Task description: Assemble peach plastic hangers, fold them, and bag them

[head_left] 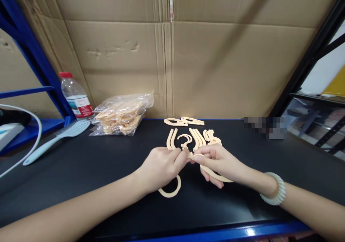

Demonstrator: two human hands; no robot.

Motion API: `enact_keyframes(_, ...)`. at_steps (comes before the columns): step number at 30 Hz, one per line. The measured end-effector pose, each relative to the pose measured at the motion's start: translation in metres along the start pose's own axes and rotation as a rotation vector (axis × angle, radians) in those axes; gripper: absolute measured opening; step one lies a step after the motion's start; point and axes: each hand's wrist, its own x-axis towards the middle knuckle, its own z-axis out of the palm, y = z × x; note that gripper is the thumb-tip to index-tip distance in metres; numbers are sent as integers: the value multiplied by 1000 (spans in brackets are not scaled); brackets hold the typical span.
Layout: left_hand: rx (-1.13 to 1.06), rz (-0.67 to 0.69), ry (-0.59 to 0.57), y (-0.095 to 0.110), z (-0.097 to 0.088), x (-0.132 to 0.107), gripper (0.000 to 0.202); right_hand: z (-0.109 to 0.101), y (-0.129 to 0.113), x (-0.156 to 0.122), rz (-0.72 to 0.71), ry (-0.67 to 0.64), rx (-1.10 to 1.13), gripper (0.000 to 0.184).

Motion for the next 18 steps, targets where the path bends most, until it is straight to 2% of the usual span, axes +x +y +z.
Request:
enact_keyframes(5, 30, 35, -110, 4, -2, 1, 22, 5, 2, -1, 2, 103, -84, 33)
enact_keyframes(9, 21, 26, -170, 5, -2, 1, 24, 7, 3, -3, -69, 140, -197, 34)
enact_keyframes(11, -29, -49, -221, 5, 0, -1, 25, 6, 3, -5, -218, 197, -373, 36)
enact_keyframes(14, -138, -251, -299, 1, 4, -2, 25, 1, -1, -7, -462, 321, -615, 30)
enact_keyframes(18, -336, -531, -288, -5, 3, 2, 34, -20, -13, -7, -479, 480, -514, 24)
